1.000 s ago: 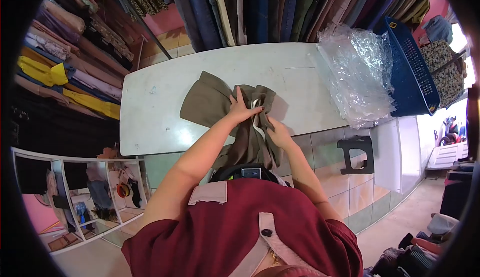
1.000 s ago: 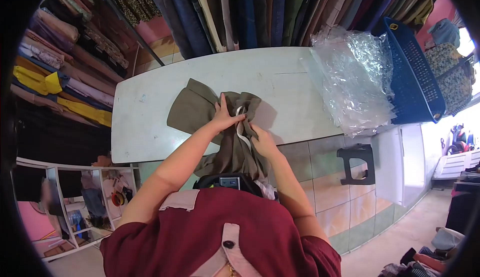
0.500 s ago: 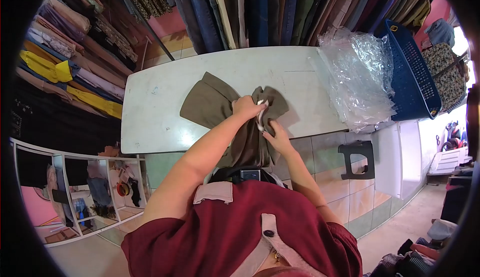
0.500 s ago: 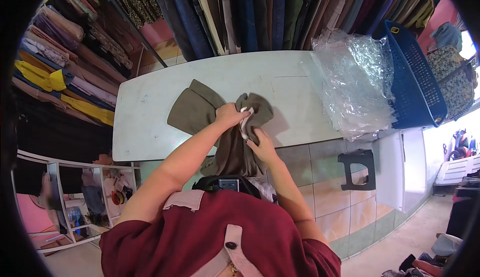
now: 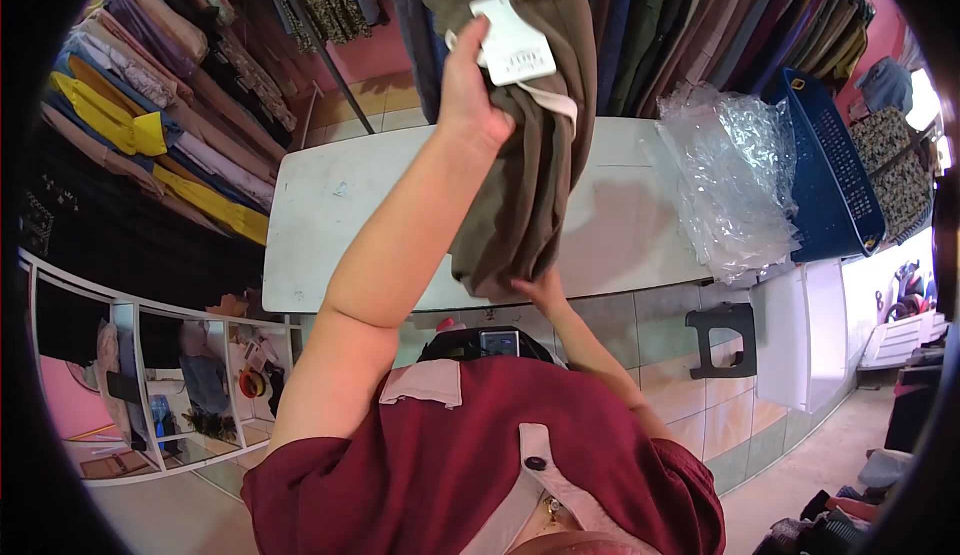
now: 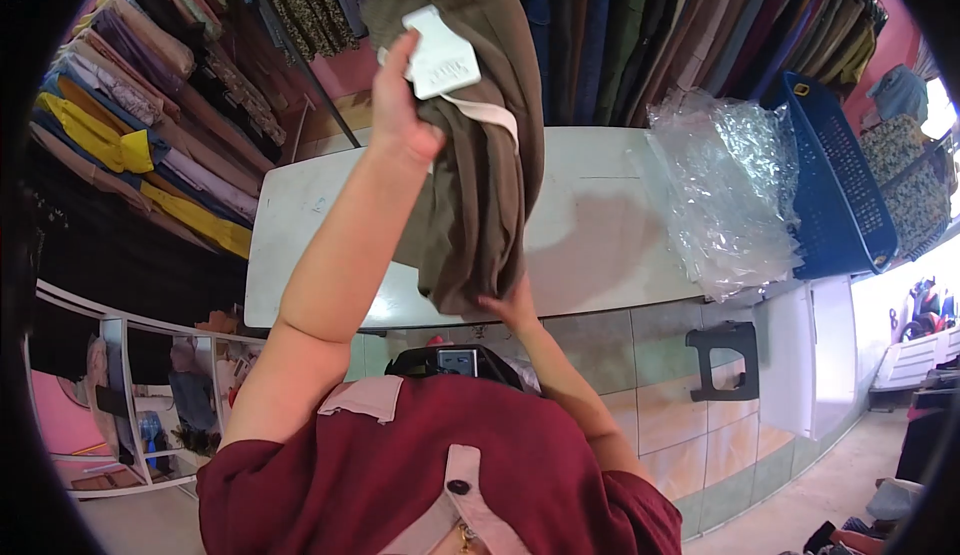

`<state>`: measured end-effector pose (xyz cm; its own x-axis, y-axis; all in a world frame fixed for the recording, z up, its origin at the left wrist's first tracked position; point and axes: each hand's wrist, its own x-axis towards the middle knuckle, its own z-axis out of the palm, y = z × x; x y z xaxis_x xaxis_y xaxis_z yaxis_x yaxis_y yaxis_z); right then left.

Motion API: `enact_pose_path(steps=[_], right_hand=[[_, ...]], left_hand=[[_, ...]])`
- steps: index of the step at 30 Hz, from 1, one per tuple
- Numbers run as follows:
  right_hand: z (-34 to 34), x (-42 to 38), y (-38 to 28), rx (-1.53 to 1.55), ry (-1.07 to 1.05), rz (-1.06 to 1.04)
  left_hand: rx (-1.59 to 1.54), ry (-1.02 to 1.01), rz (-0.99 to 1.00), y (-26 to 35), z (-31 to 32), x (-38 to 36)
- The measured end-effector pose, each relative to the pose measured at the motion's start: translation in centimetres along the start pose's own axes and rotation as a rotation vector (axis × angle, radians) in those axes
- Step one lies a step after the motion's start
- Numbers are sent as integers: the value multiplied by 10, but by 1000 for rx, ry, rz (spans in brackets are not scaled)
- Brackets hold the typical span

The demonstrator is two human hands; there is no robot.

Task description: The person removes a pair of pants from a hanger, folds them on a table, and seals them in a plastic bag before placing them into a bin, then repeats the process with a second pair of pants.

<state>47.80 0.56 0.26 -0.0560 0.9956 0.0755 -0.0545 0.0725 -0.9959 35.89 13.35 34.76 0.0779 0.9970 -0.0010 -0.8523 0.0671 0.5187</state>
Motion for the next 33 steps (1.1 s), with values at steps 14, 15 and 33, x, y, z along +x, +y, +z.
enact_pose_path(steps=[14, 15, 33], right_hand=[[-10, 154, -272, 246, 595, -707], [8, 158, -287, -140, 679, -824], [-12, 80, -2, -1356, 199, 298]], left_hand=[[35, 340, 487, 207, -172, -67], [55, 329, 445, 209, -204, -73], [2080, 955, 414, 219, -491, -144]])
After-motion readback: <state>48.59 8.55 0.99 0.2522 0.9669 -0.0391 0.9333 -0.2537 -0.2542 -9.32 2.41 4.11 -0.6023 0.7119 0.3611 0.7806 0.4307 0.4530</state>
